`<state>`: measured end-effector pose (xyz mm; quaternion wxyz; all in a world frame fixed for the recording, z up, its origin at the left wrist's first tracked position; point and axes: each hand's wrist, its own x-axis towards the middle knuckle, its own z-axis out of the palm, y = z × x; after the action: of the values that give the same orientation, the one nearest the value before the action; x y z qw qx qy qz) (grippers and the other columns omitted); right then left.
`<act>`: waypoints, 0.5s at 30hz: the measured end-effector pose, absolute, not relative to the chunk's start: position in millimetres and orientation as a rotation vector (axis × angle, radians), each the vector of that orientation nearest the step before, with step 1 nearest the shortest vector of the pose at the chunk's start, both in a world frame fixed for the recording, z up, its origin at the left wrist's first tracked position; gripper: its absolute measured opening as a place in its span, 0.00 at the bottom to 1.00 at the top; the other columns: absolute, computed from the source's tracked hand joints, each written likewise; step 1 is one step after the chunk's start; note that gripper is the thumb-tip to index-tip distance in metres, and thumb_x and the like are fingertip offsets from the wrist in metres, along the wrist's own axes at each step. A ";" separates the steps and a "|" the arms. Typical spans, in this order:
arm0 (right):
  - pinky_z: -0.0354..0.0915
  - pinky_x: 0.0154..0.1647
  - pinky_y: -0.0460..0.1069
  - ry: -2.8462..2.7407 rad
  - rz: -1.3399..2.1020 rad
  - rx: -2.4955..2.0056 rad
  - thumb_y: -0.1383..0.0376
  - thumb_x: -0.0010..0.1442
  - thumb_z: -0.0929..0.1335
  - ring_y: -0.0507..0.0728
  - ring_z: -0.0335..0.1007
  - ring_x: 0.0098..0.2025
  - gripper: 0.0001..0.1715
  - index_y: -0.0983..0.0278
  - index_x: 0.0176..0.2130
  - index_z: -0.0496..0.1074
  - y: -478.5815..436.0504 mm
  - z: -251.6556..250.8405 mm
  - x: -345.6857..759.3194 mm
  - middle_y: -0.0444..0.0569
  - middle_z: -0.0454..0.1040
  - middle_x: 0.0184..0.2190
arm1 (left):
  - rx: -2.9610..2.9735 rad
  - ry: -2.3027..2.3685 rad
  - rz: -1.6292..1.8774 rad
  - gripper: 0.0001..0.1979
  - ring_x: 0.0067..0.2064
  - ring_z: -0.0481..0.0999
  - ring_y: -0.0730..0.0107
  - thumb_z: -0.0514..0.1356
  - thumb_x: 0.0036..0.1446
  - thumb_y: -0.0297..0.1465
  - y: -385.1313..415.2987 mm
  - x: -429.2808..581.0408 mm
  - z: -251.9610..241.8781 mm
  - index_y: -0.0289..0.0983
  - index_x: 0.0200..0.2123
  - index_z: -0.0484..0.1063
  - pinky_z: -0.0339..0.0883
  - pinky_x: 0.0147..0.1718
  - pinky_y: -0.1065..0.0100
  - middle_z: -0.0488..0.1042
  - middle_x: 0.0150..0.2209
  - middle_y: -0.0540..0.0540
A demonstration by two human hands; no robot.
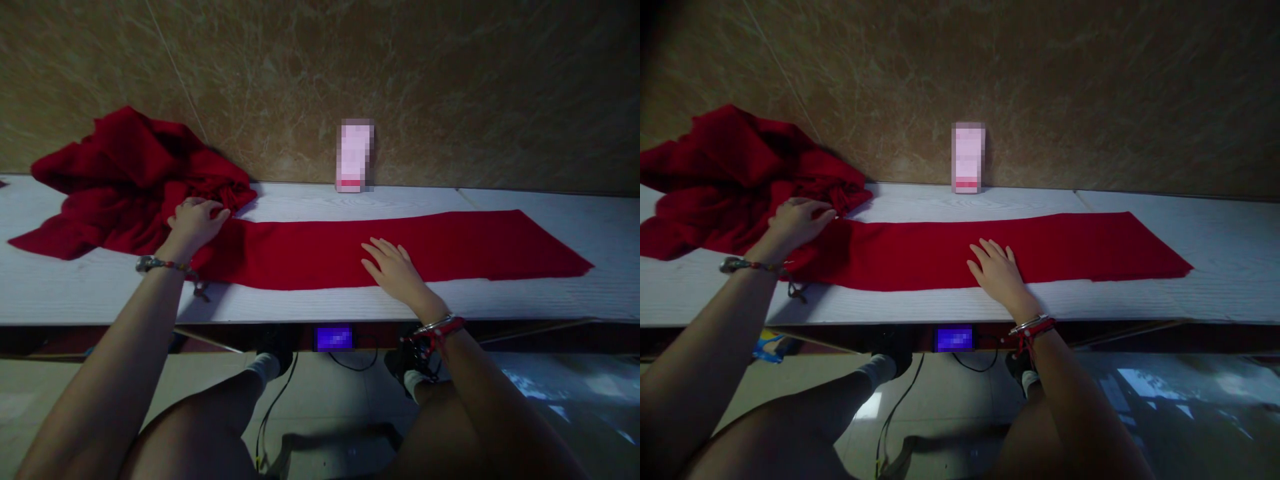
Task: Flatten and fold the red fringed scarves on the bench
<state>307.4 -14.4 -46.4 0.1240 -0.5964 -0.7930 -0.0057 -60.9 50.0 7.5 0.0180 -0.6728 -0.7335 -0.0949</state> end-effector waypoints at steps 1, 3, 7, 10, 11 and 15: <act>0.51 0.61 0.65 -2.312 -0.018 -1.739 0.59 0.64 0.57 0.62 0.54 0.63 0.26 0.62 0.58 0.65 -14.3 -46.6 307.5 0.54 0.62 0.61 | -2.095 -2.334 -0.252 0.26 0.56 0.65 0.46 0.46 0.60 0.42 53.3 -54.5 5.0 0.34 0.54 0.67 0.62 0.50 0.48 0.68 0.55 0.36; 0.50 0.61 0.65 -2.311 -0.025 -1.742 0.59 0.64 0.57 0.62 0.54 0.63 0.25 0.62 0.58 0.65 -14.5 -46.6 307.1 0.53 0.62 0.61 | -2.180 -2.363 -0.146 0.23 0.53 0.69 0.54 0.49 0.59 0.38 57.7 -42.1 0.3 0.32 0.52 0.69 0.62 0.51 0.58 0.71 0.53 0.38; 0.51 0.61 0.64 -2.318 -0.024 -1.761 0.60 0.64 0.57 0.62 0.54 0.63 0.25 0.62 0.58 0.65 -15.6 -44.5 305.8 0.53 0.62 0.61 | -2.160 -2.364 -0.147 0.21 0.54 0.69 0.56 0.50 0.57 0.33 56.5 -29.6 -7.1 0.32 0.51 0.70 0.60 0.52 0.64 0.72 0.52 0.39; 0.51 0.61 0.64 -2.326 -0.007 -1.769 0.60 0.64 0.58 0.62 0.53 0.63 0.25 0.63 0.58 0.64 -16.2 -42.7 305.2 0.54 0.61 0.62 | -2.079 -2.469 -0.272 0.23 0.53 0.70 0.55 0.50 0.57 0.34 50.7 -31.8 -7.4 0.30 0.52 0.69 0.61 0.50 0.65 0.72 0.52 0.37; 0.51 0.62 0.64 -2.325 -0.004 -1.769 0.60 0.64 0.58 0.62 0.53 0.64 0.25 0.63 0.58 0.64 -16.2 -42.4 305.1 0.54 0.61 0.62 | -2.075 -2.486 -0.307 0.23 0.52 0.71 0.56 0.50 0.58 0.35 48.8 -34.2 -6.6 0.30 0.52 0.69 0.61 0.49 0.66 0.72 0.52 0.37; 0.51 0.62 0.64 -2.316 -0.004 -1.761 0.59 0.65 0.58 0.62 0.53 0.63 0.25 0.62 0.58 0.65 -15.7 -43.1 305.4 0.53 0.61 0.61 | -2.071 -2.497 -0.433 0.24 0.47 0.72 0.62 0.46 0.60 0.36 42.9 -48.5 -2.3 0.27 0.51 0.68 0.63 0.41 0.71 0.74 0.49 0.38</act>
<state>305.4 -15.7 -43.1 0.1157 -0.6012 -0.7907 -0.0012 -48.5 42.9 -2.3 -0.0654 -0.6313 -0.7614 -0.1320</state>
